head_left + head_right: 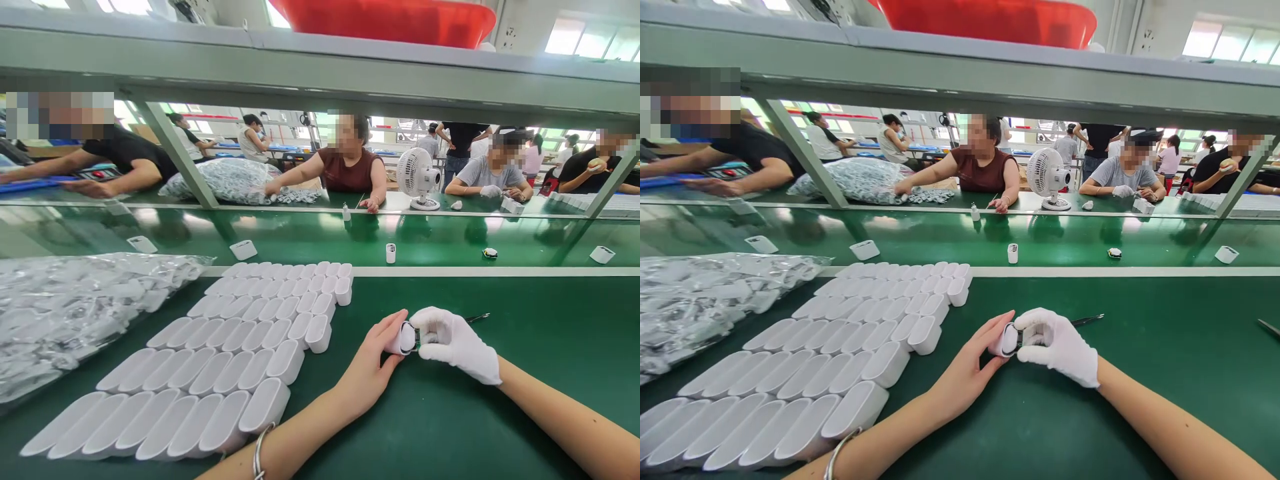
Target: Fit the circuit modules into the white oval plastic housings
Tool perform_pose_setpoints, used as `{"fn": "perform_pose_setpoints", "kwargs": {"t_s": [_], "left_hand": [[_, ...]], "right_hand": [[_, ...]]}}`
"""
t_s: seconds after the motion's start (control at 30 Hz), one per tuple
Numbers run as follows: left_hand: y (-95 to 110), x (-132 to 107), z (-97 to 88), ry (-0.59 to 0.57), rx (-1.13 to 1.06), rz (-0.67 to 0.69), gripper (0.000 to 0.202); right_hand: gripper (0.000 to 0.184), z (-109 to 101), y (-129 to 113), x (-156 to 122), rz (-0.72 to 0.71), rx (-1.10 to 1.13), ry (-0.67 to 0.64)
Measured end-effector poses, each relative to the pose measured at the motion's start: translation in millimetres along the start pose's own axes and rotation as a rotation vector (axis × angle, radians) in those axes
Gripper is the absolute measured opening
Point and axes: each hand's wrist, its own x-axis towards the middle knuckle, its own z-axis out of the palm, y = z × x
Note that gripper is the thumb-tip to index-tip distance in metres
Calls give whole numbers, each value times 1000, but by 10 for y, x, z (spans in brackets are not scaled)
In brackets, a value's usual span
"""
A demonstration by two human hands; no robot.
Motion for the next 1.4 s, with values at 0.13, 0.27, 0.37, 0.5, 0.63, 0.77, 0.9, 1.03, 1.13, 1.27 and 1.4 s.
{"fn": "perform_pose_setpoints", "kwargs": {"t_s": [0.13, 0.27, 0.37, 0.5, 0.63, 0.77, 0.9, 1.03, 1.13, 1.27, 1.4], "left_hand": [[35, -22, -28, -57, 12, 47, 60], [105, -58, -32, -163, -17, 126, 58], [152, -86, -9, -140, -22, 70, 61], [188, -103, 2, -127, -92, -94, 65], [175, -108, -20, -205, -200, -108, 68], [110, -83, 6, -139, -293, -113, 88], [72, 5, 62, 9, -590, -291, 95], [106, 76, 62, 92, -768, -395, 88], [129, 86, 45, 111, -822, -386, 93], [145, 74, 36, 137, -804, -411, 92], [160, 61, 36, 125, -831, -379, 81]], "right_hand": [[46, -23, -7, 27, 233, 176, 7], [73, 5, -107, 20, 315, 314, -279], [70, 15, -149, 15, 325, 357, -280], [70, 47, -114, 20, 340, 401, -194], [78, 125, -94, 24, 352, 479, -260], [69, 179, -81, 25, 339, 471, -144], [78, 173, 2, 24, 372, 426, 145], [81, 155, 45, 18, 397, 424, 190], [83, 154, 40, 10, 382, 459, 143], [85, 153, 29, -8, 317, 402, 95], [75, 137, -18, -43, 144, 163, 30]]}}
